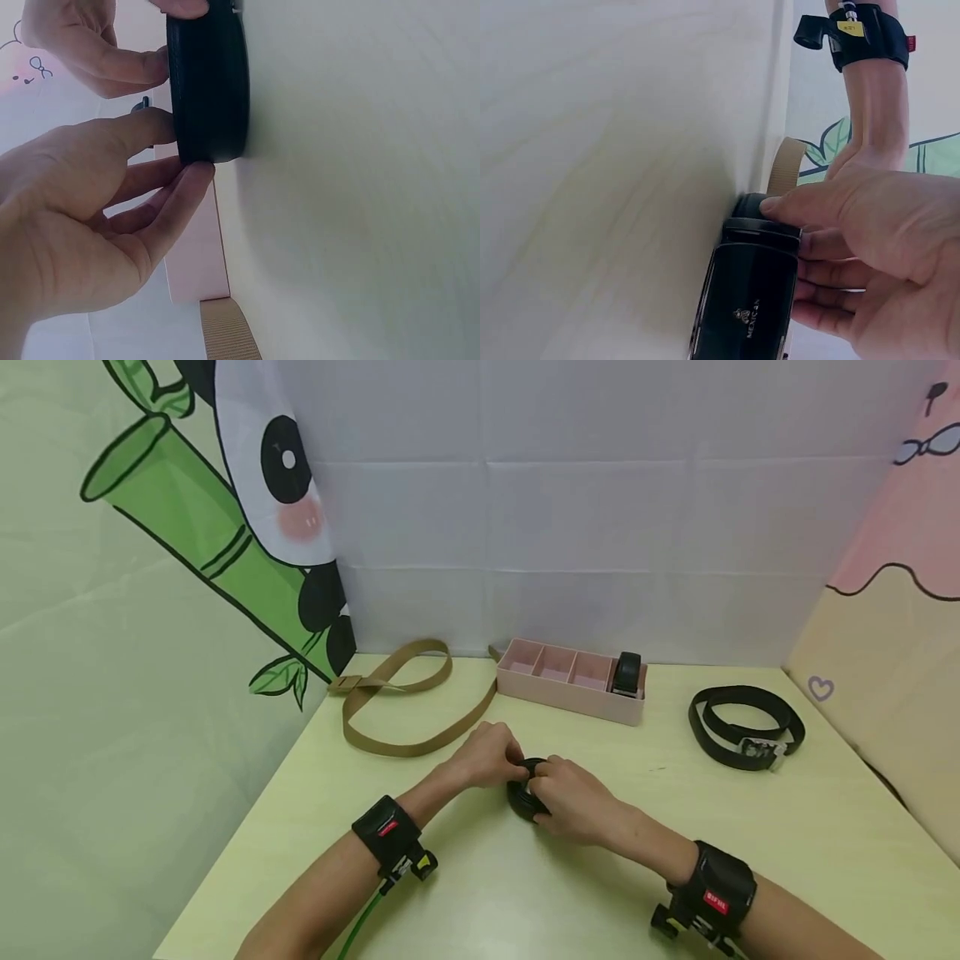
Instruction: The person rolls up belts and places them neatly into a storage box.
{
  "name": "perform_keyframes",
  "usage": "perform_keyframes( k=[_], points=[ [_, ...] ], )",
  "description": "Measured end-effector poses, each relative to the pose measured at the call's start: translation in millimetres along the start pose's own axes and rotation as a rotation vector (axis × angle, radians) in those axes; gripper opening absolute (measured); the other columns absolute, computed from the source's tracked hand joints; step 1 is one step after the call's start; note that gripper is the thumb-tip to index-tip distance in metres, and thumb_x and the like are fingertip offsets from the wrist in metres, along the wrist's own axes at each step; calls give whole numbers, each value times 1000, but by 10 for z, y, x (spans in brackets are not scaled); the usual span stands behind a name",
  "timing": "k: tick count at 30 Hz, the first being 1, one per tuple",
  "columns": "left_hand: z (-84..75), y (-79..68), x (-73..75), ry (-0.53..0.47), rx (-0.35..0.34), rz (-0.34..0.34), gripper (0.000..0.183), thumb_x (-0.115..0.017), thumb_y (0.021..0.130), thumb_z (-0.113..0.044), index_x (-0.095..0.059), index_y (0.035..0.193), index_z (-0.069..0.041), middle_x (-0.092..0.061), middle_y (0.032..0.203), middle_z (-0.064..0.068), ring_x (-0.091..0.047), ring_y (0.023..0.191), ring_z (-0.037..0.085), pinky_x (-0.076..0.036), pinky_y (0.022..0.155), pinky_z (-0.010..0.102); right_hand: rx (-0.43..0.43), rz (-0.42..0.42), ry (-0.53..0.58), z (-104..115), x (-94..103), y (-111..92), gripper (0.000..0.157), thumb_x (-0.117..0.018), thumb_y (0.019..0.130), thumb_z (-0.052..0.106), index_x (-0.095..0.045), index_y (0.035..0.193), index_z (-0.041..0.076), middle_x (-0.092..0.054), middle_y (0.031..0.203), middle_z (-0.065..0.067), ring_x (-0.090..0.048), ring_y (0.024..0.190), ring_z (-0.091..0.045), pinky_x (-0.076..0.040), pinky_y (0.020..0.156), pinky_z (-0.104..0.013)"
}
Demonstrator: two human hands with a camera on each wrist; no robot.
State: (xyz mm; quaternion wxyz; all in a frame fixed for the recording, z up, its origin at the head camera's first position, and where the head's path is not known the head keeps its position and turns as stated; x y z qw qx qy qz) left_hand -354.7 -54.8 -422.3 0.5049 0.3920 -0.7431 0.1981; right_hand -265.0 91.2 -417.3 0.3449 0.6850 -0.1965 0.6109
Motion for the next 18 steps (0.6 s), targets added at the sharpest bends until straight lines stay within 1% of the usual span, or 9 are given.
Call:
perform_keyframes(
  k=[3, 5, 12, 15, 18],
  points=[
    [3, 4, 10, -13, -12, 16, 11, -81, 86, -25, -85, 76, -19, -71, 67, -14, -58, 59, 6, -41, 50, 18, 5, 34, -30, 3, 15, 8, 24, -90, 76, 22, -78, 92, 8, -70, 91, -4, -58, 86, -19, -53, 79, -37],
    [4, 8, 5, -16, -15, 23, 11, -81, 85, -24, -85, 77, -20, -71, 68, -15, -58, 59, 5, -41, 50, 17, 5, 40, -39, 8, 19, 0, 24, -90, 75, 20, -78, 92, 8, -70, 90, -4, -59, 86, -20, -53, 80, -37],
    [21, 23, -15, -29, -14, 20, 10, -81, 84, -25, -84, 75, -21, -70, 66, -16, -56, 59, 4, -40, 51, 18, 27, 18, -65, 11, 3, -14, 17, -85, 77, 14, -76, 89, 6, -71, 87, -5, -62, 84, -23, -54, 81, -38],
    [47, 16, -36, -56, -11, 11, 10, -82, 85, -27, -84, 78, -21, -71, 66, -17, -58, 61, 3, -43, 53, 18, 42, -4, -27, -24, -9, -27, 14, -84, 75, 13, -75, 85, 9, -70, 83, -3, -60, 82, -20, -53, 79, -37],
    [79, 3, -65, -100, -43, -4, 12, -80, 87, -31, -84, 83, -21, -73, 70, -17, -61, 64, 1, -46, 56, 18, 42, -16, 62, -94, -10, -72, 14, -84, 72, 13, -72, 79, 13, -67, 79, 3, -57, 78, -15, -51, 74, -34]
  ],
)
Point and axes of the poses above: each hand's wrist, its own y-axis towards the middle knuckle, its own x-axis out of the back of the hand, z = x × y, the point moved 3 cm from there along y, towards the middle knuckle
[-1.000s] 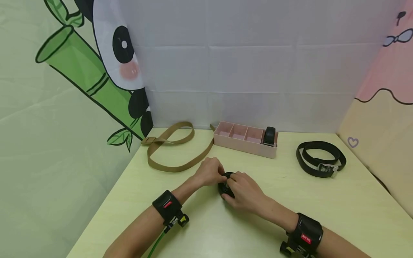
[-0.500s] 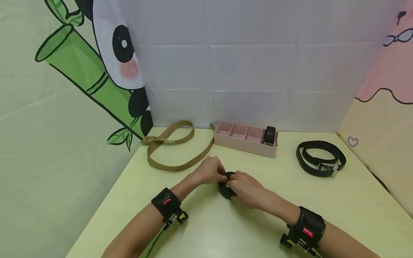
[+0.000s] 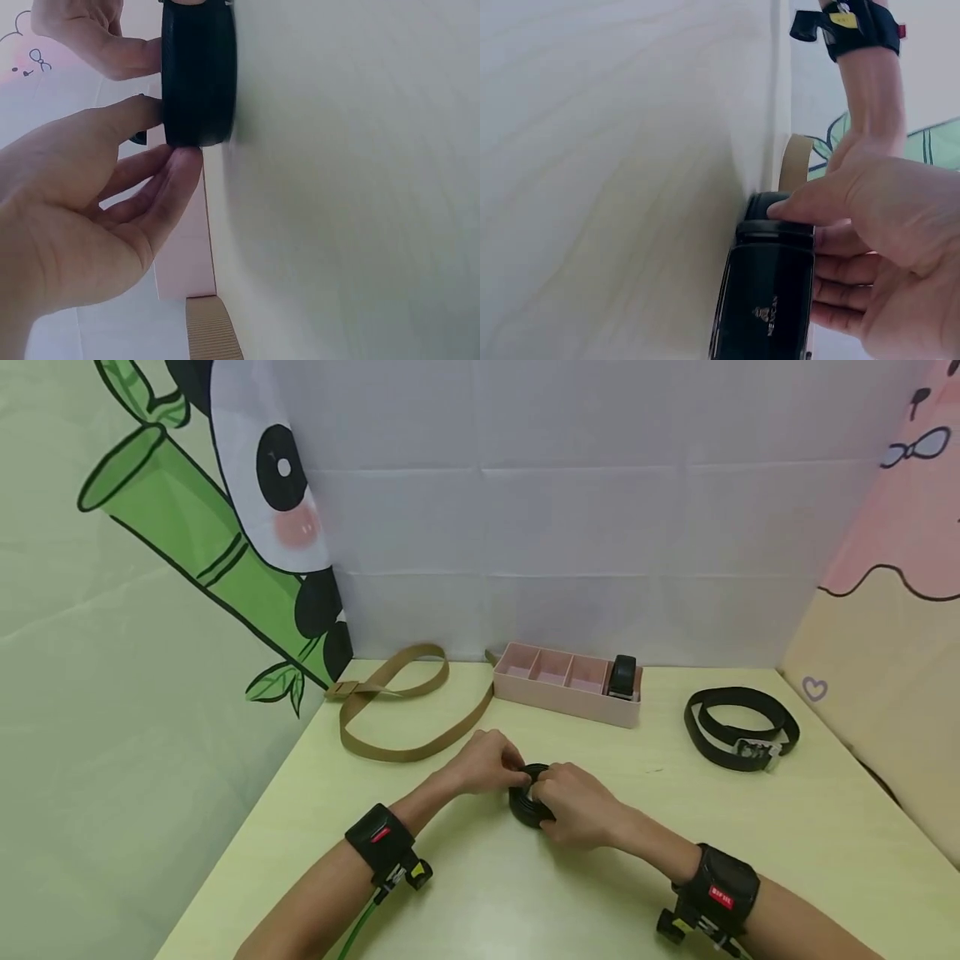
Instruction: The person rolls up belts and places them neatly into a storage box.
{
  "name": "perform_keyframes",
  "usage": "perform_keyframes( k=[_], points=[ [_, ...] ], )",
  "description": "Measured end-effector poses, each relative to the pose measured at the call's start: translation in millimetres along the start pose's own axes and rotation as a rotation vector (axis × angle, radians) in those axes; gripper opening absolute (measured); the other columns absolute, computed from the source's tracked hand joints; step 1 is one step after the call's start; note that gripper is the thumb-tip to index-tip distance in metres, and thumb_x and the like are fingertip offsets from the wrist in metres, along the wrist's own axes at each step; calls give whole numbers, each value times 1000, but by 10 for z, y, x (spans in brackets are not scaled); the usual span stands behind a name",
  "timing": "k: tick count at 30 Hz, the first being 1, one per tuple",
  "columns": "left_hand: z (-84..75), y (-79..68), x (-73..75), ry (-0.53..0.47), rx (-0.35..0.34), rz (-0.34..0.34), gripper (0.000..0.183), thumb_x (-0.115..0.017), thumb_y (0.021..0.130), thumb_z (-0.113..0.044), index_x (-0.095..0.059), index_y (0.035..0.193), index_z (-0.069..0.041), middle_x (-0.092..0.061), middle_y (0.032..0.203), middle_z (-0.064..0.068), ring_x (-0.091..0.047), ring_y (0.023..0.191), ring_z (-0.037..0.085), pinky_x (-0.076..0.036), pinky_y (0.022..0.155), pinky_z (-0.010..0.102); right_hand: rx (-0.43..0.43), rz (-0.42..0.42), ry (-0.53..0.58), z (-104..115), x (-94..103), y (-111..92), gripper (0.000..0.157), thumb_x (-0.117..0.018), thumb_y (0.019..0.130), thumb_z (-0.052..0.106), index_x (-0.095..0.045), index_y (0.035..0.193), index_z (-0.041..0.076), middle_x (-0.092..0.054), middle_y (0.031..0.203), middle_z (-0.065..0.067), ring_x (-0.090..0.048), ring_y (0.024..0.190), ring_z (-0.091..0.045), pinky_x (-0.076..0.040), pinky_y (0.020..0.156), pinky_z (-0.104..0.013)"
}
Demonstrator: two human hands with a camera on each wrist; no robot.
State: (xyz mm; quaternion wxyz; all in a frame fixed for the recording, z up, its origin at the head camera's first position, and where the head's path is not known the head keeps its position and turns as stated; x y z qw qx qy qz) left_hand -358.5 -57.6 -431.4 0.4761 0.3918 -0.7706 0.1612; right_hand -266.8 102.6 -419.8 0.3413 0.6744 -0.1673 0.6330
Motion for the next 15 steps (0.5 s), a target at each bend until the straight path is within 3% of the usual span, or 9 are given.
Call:
perform_keyframes(
  k=[4, 6, 9, 12, 15],
  points=[
    [33, -19, 6, -158, -37, -63, 20, -72, 97, -34, -84, 96, -18, -76, 77, -5, -65, 66, 5, -50, 58, 20, -93, -12, 201, -159, 74, -100, 12, -83, 77, 15, -71, 80, 16, -66, 80, 7, -56, 77, -11, -49, 72, -32],
    [30, -22, 41, -268, -39, -128, 24, -68, 101, -32, -83, 104, -14, -78, 84, 4, -68, 71, 10, -53, 61, 22, -202, -39, 331, -282, 137, -153, 12, -83, 82, 18, -75, 89, 14, -68, 84, 7, -59, 80, -11, -51, 74, -32],
    [-15, -14, 89, -461, -27, -202, 32, -63, 104, -31, -79, 116, -6, -78, 99, 13, -73, 85, 16, -59, 73, 27, -424, -114, 575, -504, 235, -220, 25, -81, 87, 23, -76, 106, 7, -72, 94, 0, -64, 88, -14, -54, 77, -34],
    [-100, 17, 93, -591, -19, -193, 39, -64, 103, -34, -73, 127, -5, -76, 111, 10, -72, 98, 17, -59, 86, 33, -617, -221, 824, -713, 314, -250, 34, -79, 91, 28, -73, 114, 2, -73, 104, -9, -65, 96, -21, -55, 85, -38],
    [-215, 85, 75, -593, -32, -153, 50, -69, 98, -41, -67, 137, -10, -73, 121, 2, -68, 108, 13, -56, 92, 32, -717, -331, 1028, -862, 381, -234, 42, -78, 93, 30, -70, 121, -1, -69, 115, -16, -63, 105, -26, -50, 98, -45]
  ],
)
Point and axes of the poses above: each hand's wrist, its own y-axis towards the middle knuckle, its own x-axis out of the back of the hand, z = x × y, the point moved 3 cm from there along y, towards the middle knuckle
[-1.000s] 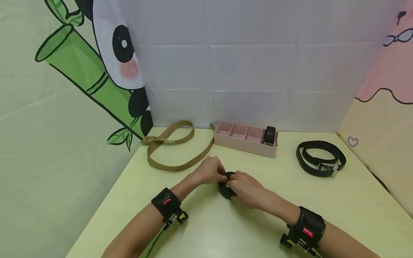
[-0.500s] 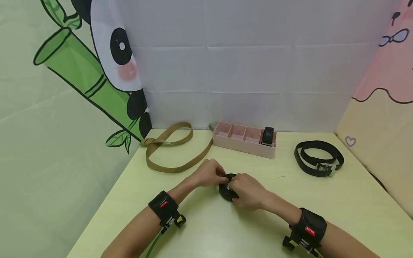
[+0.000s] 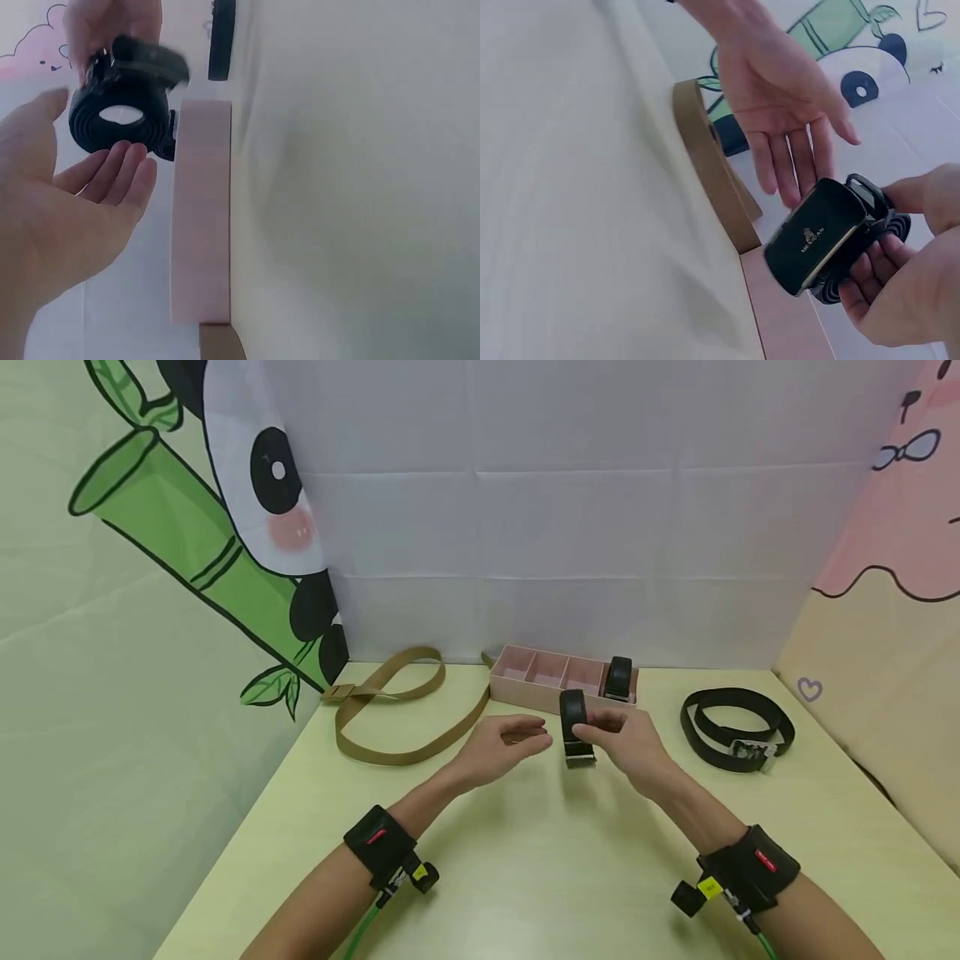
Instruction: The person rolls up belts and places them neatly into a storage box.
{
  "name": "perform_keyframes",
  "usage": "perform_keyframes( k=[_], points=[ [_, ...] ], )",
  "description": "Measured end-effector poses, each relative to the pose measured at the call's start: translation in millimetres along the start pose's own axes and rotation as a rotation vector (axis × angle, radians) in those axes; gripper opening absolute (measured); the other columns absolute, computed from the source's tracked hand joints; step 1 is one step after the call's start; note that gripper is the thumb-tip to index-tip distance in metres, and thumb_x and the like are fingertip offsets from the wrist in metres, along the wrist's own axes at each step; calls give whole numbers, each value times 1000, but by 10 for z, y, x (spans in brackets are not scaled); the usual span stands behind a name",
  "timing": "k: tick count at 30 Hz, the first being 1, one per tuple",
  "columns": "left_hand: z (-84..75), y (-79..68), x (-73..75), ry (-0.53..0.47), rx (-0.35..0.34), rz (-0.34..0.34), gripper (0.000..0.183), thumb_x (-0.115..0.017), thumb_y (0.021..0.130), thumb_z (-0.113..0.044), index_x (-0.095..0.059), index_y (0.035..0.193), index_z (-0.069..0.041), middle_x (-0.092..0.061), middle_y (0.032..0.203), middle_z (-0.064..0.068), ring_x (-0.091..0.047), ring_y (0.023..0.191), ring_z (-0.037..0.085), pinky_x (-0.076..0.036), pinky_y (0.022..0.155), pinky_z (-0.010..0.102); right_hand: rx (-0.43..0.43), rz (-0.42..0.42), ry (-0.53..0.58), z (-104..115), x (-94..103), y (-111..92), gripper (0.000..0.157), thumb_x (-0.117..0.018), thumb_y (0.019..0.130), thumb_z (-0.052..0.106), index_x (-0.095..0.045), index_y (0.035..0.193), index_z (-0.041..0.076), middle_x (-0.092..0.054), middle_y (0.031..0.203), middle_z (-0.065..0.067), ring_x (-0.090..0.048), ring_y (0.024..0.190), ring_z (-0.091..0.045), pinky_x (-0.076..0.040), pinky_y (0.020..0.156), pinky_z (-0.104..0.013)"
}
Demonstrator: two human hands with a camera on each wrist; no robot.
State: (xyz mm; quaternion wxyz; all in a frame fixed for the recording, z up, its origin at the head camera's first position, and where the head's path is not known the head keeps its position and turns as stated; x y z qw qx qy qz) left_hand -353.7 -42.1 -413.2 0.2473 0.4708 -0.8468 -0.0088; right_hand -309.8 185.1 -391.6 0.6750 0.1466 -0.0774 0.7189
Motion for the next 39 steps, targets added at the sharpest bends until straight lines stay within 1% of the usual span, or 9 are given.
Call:
perform_keyframes(
  k=[3, 6, 10, 17, 22, 26, 30, 36, 39],
  points=[
    [-99, 126, -76, 33, -78, 40, 56, -73, 96, -40, -62, 144, -14, -70, 129, 1, -65, 114, 11, -55, 94, 30, -27, -33, 103, 34, 61, 102, 52, -76, 95, 32, -65, 130, -5, -64, 124, -19, -59, 114, -27, -41, 109, -48],
    [-215, 295, -91, 14, -153, 56, 53, -72, 98, -33, -61, 145, -12, -70, 130, 5, -65, 114, 11, -54, 95, 29, -47, -54, 156, 95, 86, 208, 58, -74, 96, 32, -59, 136, -7, -59, 129, -18, -58, 119, -26, -40, 111, -46],
    [-321, 545, -9, -16, -166, 46, 47, -69, 100, -26, -62, 143, -8, -71, 126, 6, -66, 110, 9, -55, 93, 28, -42, -81, 192, 223, 129, 379, 57, -72, 98, 29, -56, 139, -8, -53, 131, -17, -58, 119, -27, -44, 109, -42],
    [-417, 1057, 180, 79, -182, 7, 44, -67, 101, -18, -60, 142, -4, -68, 128, 9, -65, 113, 11, -54, 94, 27, 34, -123, 32, 460, 297, 781, 47, -67, 101, 27, -61, 136, -3, -59, 127, -17, -56, 112, -27, -49, 90, -36],
    [-341, 1361, 159, 177, -185, -60, 44, -66, 101, -10, -56, 144, -2, -66, 130, 9, -61, 118, 11, -48, 104, 29, 80, -195, -39, 446, 323, 1025, 36, -67, 101, 17, -64, 130, -5, -63, 123, -20, -62, 110, -28, -53, 93, -44],
    [-187, 1491, 73, 199, -200, -106, 43, -65, 100, -2, -56, 142, 1, -67, 128, 13, -61, 118, 15, -47, 106, 33, 83, -259, -85, 291, 294, 1151, 31, -68, 100, 14, -67, 126, -4, -67, 120, -20, -65, 108, -28, -54, 93, -44],
    [5, 1535, -24, 241, -191, -121, 41, -66, 99, -1, -58, 139, 2, -68, 126, 14, -62, 118, 18, -48, 105, 33, 44, -287, -182, 117, 247, 1197, 32, -67, 101, 18, -69, 127, -1, -70, 117, -19, -66, 105, -30, -56, 87, -45],
    [141, 1547, -123, 319, -173, -37, 48, -64, 102, -8, -52, 147, 2, -68, 129, 16, -62, 120, 20, -48, 105, 36, 2, -299, -341, 20, 228, 1165, 31, -65, 102, 19, -72, 124, -2, -72, 114, -20, -64, 104, -34, -56, 84, -47],
    [128, 1567, -132, 330, -181, -4, 58, -62, 103, -9, -40, 157, 0, -67, 128, 17, -63, 117, 22, -49, 103, 39, 10, -309, -380, 52, 238, 1165, 40, -64, 102, 17, -62, 137, -3, -71, 115, -22, -65, 102, -35, -57, 83, -47]
  ],
)
Point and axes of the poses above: each hand's wrist, its own y-axis towards the middle knuckle, its own x-axis out of the back of the hand, z = x × y, the point moved 3 cm from there along y, towards the middle knuckle
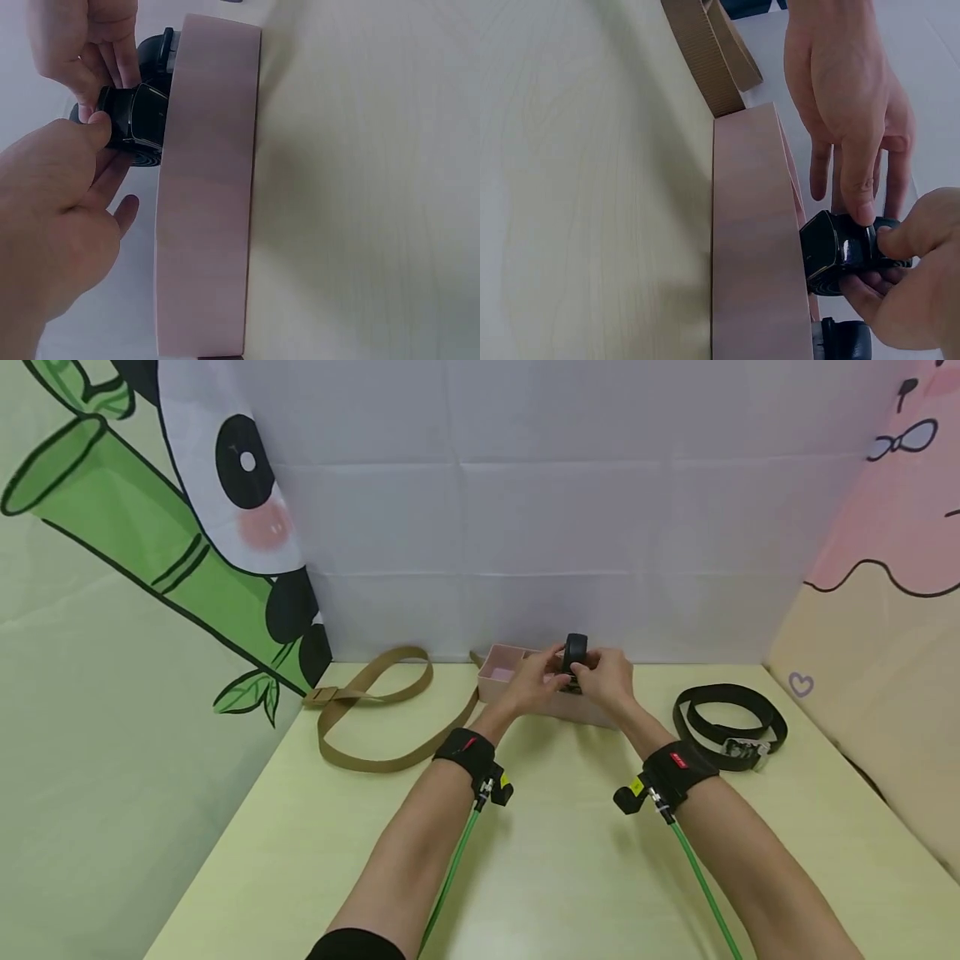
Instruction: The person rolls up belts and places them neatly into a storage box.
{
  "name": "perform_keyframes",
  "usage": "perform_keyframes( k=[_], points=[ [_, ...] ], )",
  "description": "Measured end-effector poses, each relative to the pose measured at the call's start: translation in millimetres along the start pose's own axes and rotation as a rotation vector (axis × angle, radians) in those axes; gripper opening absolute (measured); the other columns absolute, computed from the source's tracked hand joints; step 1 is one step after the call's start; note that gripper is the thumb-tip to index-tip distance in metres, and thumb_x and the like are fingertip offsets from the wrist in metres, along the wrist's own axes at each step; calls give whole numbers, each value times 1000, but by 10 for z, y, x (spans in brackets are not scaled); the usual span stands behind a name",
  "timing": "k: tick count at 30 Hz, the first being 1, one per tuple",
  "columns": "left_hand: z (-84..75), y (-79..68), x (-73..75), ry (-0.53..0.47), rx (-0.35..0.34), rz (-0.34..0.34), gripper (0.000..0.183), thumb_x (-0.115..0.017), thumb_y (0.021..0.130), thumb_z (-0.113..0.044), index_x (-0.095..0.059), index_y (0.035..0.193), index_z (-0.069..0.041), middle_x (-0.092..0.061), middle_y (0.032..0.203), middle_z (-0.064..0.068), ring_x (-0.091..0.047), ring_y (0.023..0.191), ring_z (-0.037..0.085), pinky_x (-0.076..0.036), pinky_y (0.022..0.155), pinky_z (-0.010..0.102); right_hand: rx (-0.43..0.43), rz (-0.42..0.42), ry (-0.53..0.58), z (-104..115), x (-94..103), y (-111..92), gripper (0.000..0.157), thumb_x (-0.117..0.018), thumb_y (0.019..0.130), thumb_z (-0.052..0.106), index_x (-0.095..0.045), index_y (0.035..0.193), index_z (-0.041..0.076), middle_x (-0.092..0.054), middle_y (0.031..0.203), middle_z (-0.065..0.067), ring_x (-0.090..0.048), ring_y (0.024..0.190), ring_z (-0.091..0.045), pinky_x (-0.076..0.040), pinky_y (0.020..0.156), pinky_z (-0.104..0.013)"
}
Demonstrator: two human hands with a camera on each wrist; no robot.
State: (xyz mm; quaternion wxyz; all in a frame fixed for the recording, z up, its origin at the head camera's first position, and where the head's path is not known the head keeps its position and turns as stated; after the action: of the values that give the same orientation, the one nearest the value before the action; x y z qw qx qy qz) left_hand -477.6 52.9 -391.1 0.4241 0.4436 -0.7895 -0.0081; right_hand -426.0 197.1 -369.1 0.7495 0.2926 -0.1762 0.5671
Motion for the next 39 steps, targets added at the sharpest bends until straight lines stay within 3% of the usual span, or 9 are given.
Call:
perform_keyframes(
  k=[5, 10, 14, 19, 23, 29, 35, 37, 39],
  points=[
    [-23, -5, 5, 21, 11, 44, 67, -61, 104, -8, -29, 163, -1, -68, 127, 17, -65, 114, 21, -51, 100, 37, 20, 18, -44, 39, -8, 22, 61, -63, 101, 11, -41, 158, 7, -69, 115, -25, -66, 96, -36, -57, 76, -47],
    [-18, -40, -33, 112, 33, 81, 63, -59, 106, -12, -32, 162, -3, -70, 124, 13, -64, 109, 20, -51, 95, 35, 9, 88, -137, 39, -34, 30, 56, -60, 101, 11, -47, 155, 5, -63, 130, -28, -65, 100, -40, -56, 78, -47],
    [-43, -60, -50, 182, 47, 83, 55, -58, 107, -19, -42, 159, -8, -72, 117, 9, -61, 97, 20, -46, 83, 35, 4, 132, -240, 72, -20, 34, 49, -57, 101, 12, -54, 149, -1, -59, 136, -29, -63, 101, -44, -56, 76, -48],
    [-63, -102, -78, 184, 118, 154, 51, -55, 109, -22, -45, 158, -10, -70, 121, 9, -62, 98, 20, -48, 80, 33, 6, 187, -372, 115, -38, 26, 28, -57, 97, 10, -74, 117, -2, -71, 106, -25, -65, 80, -37, -51, 60, -40],
    [-85, -116, -91, 208, 176, 190, 52, -52, 110, -22, -41, 160, -12, -68, 127, 8, -64, 96, 20, -47, 77, 31, 14, 170, -390, 134, -83, 8, 15, -62, 94, 10, -74, 93, 1, -69, 83, -17, -62, 63, -29, -43, 49, -32],
    [-122, -92, -119, 406, 185, 207, 50, -49, 110, -27, -44, 159, -15, -69, 125, 6, -62, 89, 23, -39, 75, 35, 87, 144, -394, 107, -117, -71, 18, -59, 97, 6, -69, 82, 3, -56, 64, -9, -51, 51, -20, -35, 45, -28],
    [-112, -158, -135, 469, 111, 142, 53, -55, 107, -25, -46, 157, -8, -69, 120, 11, -62, 93, 22, -47, 77, 36, 283, 61, -386, 41, -34, -300, 20, -62, 97, 10, -65, 78, 4, -62, 67, -10, -54, 53, -21, -37, 49, -30],
    [-111, -208, -141, 481, 90, 74, 56, -59, 105, -28, -47, 156, -9, -66, 127, 12, -59, 105, 25, -47, 88, 39, 367, 23, -371, 11, 44, -419, 16, -64, 95, 10, -68, 82, 2, -66, 72, -12, -56, 57, -23, -41, 52, -33],
    [-154, -249, -159, 522, 11, -27, 55, -63, 102, -30, -52, 151, -7, -65, 132, 13, -57, 116, 27, -45, 98, 43, 431, -3, -358, -59, 157, -550, 15, -65, 95, 10, -72, 91, -3, -71, 82, -17, -62, 67, -27, -49, 59, -39]
  ],
)
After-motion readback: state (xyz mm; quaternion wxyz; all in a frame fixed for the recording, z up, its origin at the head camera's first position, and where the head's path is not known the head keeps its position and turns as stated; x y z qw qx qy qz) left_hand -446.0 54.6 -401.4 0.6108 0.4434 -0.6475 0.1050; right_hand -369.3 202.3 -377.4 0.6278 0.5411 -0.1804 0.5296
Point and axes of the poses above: each hand's wrist, its own y-axis towards the middle knuckle, its own x-axis out of the back of the hand, z = x × y, the point moved 3 cm from there along y, towards the middle knuckle
